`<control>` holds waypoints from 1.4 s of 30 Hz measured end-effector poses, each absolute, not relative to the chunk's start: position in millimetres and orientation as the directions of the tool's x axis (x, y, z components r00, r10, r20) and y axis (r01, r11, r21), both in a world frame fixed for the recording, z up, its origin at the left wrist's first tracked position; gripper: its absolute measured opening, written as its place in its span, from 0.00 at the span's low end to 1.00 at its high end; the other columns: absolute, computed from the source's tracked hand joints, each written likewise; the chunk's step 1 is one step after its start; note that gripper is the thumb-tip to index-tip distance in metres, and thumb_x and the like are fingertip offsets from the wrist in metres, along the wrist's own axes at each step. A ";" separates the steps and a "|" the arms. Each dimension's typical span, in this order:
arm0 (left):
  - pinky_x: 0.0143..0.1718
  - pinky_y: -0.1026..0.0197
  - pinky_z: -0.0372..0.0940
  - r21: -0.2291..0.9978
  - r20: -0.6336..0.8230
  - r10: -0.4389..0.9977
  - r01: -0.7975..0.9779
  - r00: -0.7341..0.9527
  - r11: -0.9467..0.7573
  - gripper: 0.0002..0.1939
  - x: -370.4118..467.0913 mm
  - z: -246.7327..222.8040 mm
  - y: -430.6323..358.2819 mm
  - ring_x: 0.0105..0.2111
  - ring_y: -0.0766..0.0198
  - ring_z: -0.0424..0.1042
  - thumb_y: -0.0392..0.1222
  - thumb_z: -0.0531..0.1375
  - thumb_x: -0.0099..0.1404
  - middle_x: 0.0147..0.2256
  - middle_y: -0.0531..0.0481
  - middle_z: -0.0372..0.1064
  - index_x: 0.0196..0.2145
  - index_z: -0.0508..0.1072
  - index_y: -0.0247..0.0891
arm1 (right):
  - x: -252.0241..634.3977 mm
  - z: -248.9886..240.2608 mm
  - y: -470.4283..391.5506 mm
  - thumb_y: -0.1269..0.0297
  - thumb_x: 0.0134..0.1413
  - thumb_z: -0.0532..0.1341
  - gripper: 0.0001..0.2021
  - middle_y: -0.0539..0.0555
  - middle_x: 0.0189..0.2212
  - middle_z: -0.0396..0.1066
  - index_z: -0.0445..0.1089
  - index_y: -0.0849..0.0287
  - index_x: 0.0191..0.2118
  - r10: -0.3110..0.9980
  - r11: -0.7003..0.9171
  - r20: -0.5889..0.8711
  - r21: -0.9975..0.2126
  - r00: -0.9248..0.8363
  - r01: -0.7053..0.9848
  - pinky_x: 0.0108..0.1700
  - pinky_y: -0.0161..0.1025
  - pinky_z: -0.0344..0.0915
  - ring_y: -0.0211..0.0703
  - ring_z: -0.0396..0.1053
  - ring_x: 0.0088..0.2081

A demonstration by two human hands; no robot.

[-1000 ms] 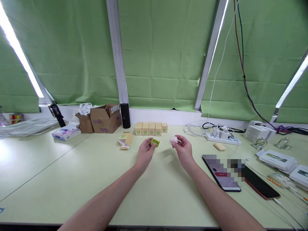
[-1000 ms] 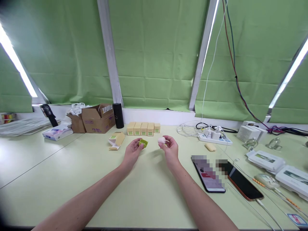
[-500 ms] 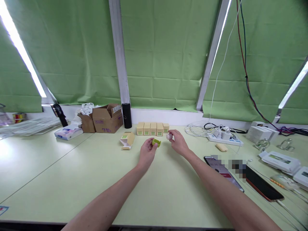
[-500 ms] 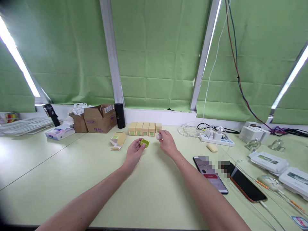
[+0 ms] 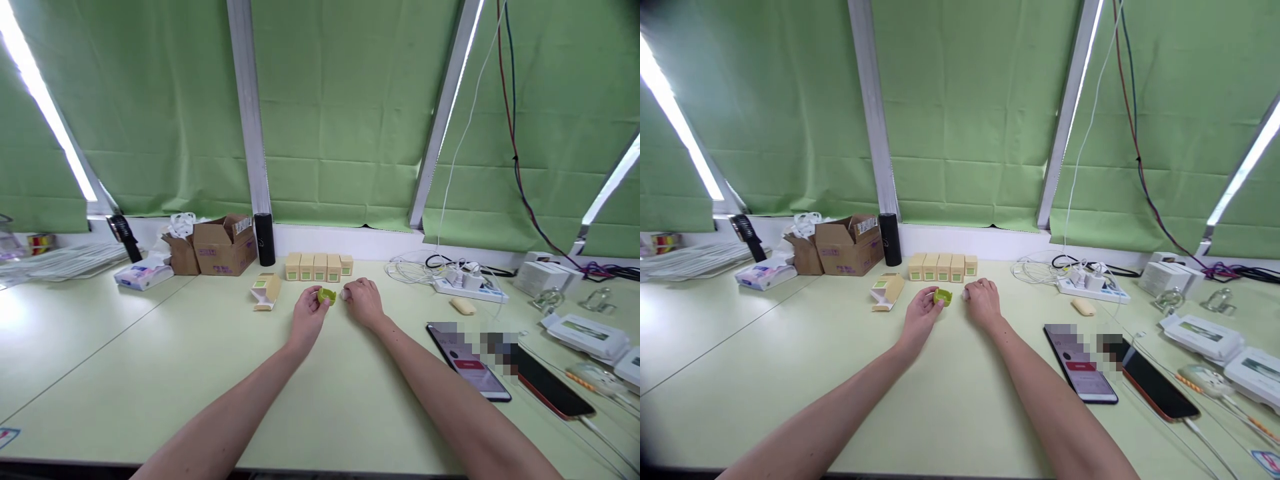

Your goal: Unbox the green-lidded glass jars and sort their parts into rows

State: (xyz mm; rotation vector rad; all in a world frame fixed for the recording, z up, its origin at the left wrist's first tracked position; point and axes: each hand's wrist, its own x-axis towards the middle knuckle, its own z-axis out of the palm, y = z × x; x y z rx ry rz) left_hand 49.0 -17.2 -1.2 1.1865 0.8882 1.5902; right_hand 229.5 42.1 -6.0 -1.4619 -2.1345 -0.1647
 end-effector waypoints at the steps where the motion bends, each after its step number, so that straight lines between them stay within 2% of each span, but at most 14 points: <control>1: 0.55 0.50 0.69 0.916 0.288 0.952 -0.260 -0.098 -0.304 0.26 48.9 -1.3 -17.0 0.47 0.56 0.78 0.44 0.72 0.55 0.44 0.42 0.78 0.47 0.69 0.38 | 229.7 -6.7 42.1 0.78 0.51 0.61 0.16 0.56 0.46 0.80 0.75 0.57 0.45 0.827 0.400 0.497 -0.195 -0.261 0.896 0.55 0.46 0.55 0.54 0.65 0.54; 5: 0.55 0.51 0.69 0.914 0.284 0.955 -0.278 -0.082 -0.296 0.27 48.5 0.1 -18.0 0.48 0.56 0.78 0.44 0.73 0.53 0.44 0.43 0.78 0.47 0.68 0.38 | 230.7 -8.1 41.4 0.78 0.50 0.63 0.23 0.59 0.50 0.78 0.73 0.59 0.53 0.820 0.402 0.511 -0.195 -0.257 0.894 0.56 0.47 0.57 0.56 0.64 0.56; 12: 0.53 0.53 0.69 0.914 0.289 0.955 -0.279 -0.059 -0.294 0.27 48.8 5.5 -24.4 0.48 0.56 0.78 0.45 0.73 0.54 0.44 0.44 0.78 0.47 0.67 0.40 | 235.2 -1.2 29.0 0.81 0.49 0.61 0.28 0.58 0.53 0.75 0.68 0.55 0.56 0.763 0.458 0.596 -0.224 -0.251 0.861 0.58 0.54 0.62 0.58 0.62 0.59; 19: 0.57 0.48 0.68 0.898 0.293 0.955 -0.331 -0.041 -0.289 0.28 52.6 12.5 -32.4 0.47 0.56 0.79 0.53 0.73 0.58 0.45 0.42 0.80 0.47 0.66 0.40 | 218.8 11.0 -19.1 0.76 0.50 0.63 0.28 0.60 0.54 0.71 0.63 0.53 0.57 0.642 0.646 0.741 -0.383 -0.198 0.660 0.58 0.59 0.66 0.59 0.63 0.59; 25: 0.56 0.47 0.70 0.905 0.200 0.979 -0.388 0.031 -0.173 0.29 57.1 13.5 -34.6 0.43 0.57 0.81 0.61 0.71 0.58 0.41 0.40 0.81 0.45 0.66 0.38 | 205.4 4.5 -37.5 0.75 0.51 0.62 0.32 0.61 0.58 0.67 0.58 0.53 0.62 0.569 0.735 0.800 -0.392 -0.190 0.553 0.61 0.60 0.65 0.59 0.60 0.61; 29: 0.50 0.49 0.73 0.923 0.168 0.981 -0.364 0.097 -0.122 0.29 58.6 12.3 -35.9 0.43 0.53 0.82 0.63 0.70 0.58 0.41 0.38 0.81 0.42 0.66 0.38 | 205.7 1.4 -35.3 0.72 0.53 0.62 0.29 0.62 0.56 0.66 0.58 0.53 0.60 0.545 0.741 0.823 -0.384 -0.159 0.551 0.60 0.61 0.65 0.60 0.60 0.60; 35: 0.47 0.50 0.74 0.948 0.183 0.960 -0.297 0.210 -0.116 0.27 60.6 13.3 -43.7 0.45 0.51 0.82 0.65 0.67 0.61 0.39 0.38 0.81 0.37 0.66 0.38 | 205.4 3.1 -39.1 0.69 0.55 0.61 0.24 0.61 0.53 0.65 0.58 0.52 0.57 0.575 0.709 0.814 -0.445 -0.082 0.547 0.56 0.60 0.67 0.60 0.60 0.57; 39: 0.46 0.51 0.75 0.957 0.199 0.945 -0.258 0.260 -0.131 0.26 61.9 15.9 -46.0 0.46 0.49 0.81 0.65 0.67 0.61 0.40 0.39 0.81 0.36 0.68 0.38 | 207.3 6.5 -41.5 0.70 0.54 0.61 0.22 0.60 0.52 0.66 0.60 0.51 0.54 0.599 0.700 0.798 -0.478 -0.071 0.531 0.56 0.60 0.67 0.59 0.61 0.57; 42: 0.47 0.51 0.74 0.956 0.231 0.942 -0.236 0.242 -0.174 0.26 61.2 16.1 -44.8 0.43 0.52 0.81 0.65 0.66 0.62 0.38 0.41 0.81 0.39 0.69 0.38 | 210.6 9.7 -43.4 0.70 0.53 0.61 0.21 0.59 0.51 0.66 0.60 0.51 0.52 0.601 0.699 0.796 -0.484 -0.066 0.527 0.56 0.60 0.66 0.59 0.61 0.56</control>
